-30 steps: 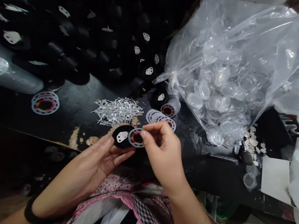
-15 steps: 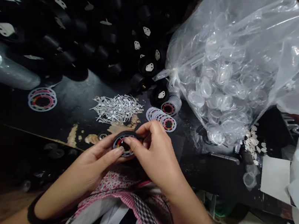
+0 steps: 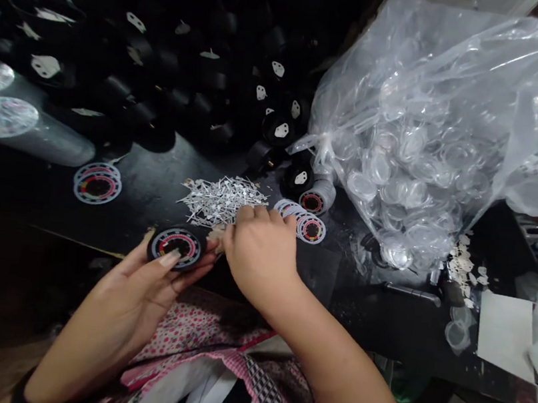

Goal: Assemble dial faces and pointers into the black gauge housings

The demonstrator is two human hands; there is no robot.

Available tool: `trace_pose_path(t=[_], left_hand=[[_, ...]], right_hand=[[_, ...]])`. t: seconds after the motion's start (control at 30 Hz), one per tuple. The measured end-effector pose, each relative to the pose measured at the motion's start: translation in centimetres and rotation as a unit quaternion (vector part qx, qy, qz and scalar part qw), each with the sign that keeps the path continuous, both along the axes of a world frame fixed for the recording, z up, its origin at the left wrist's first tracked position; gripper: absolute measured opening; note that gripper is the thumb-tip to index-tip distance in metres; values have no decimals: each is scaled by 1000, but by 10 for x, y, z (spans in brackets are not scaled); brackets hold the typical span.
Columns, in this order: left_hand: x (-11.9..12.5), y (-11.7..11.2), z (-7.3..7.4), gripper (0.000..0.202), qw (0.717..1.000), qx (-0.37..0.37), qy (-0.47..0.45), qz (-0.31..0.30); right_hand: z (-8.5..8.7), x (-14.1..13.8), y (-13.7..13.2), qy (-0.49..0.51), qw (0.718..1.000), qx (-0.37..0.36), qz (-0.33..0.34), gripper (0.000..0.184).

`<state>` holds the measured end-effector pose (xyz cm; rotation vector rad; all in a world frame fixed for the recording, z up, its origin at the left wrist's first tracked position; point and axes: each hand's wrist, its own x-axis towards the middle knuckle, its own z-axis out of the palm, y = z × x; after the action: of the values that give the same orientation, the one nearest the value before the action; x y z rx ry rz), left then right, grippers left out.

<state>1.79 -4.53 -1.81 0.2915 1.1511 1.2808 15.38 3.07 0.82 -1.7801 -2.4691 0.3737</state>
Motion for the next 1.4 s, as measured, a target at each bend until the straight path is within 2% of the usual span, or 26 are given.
trace_pose_path(t=[0.1,0.2,0.4,0.47,0.53,0.67,0.77,0.83,0.9,1.0,1.13,1.4], left_hand=[[1,4,4,14,999,6,-32,23],[2,7,7,13,998,11,-54,32],[9,16,9,13,997,35,-62,26],[11,17,10,14,998,34,-56,15],[13,17,11,14,998,27,-62,8],[13,16,15,15,997,7,-82,-1],[15,17,17,17,997,19,-68,-3],[19,19,15,22,999,23,-45,-8],[24,19,11,26,999,16,-20,-32],[31,16,2,27,995,25,13,-93],[33,10,-4,27,986,71,69,-136],[30,11,11,25,973,92,137,-159]], right_hand=[[-3,-9,1,-30,999,22,1,20],[-2,-7,1,-21,1000,-5,-4,18],[3,8,-8,107,992,-62,-4,10],[2,13,-14,125,991,-48,8,10],[2,18,-20,121,992,-12,24,16],[4,30,-27,116,991,55,46,16],[10,35,-31,205,978,29,35,14],[14,37,-33,294,955,-13,24,11],[18,37,-36,335,941,-45,14,10],[22,36,-38,292,954,-63,-3,11],[24,38,-40,249,967,-62,-10,12],[26,40,-44,240,970,-45,-9,13]])
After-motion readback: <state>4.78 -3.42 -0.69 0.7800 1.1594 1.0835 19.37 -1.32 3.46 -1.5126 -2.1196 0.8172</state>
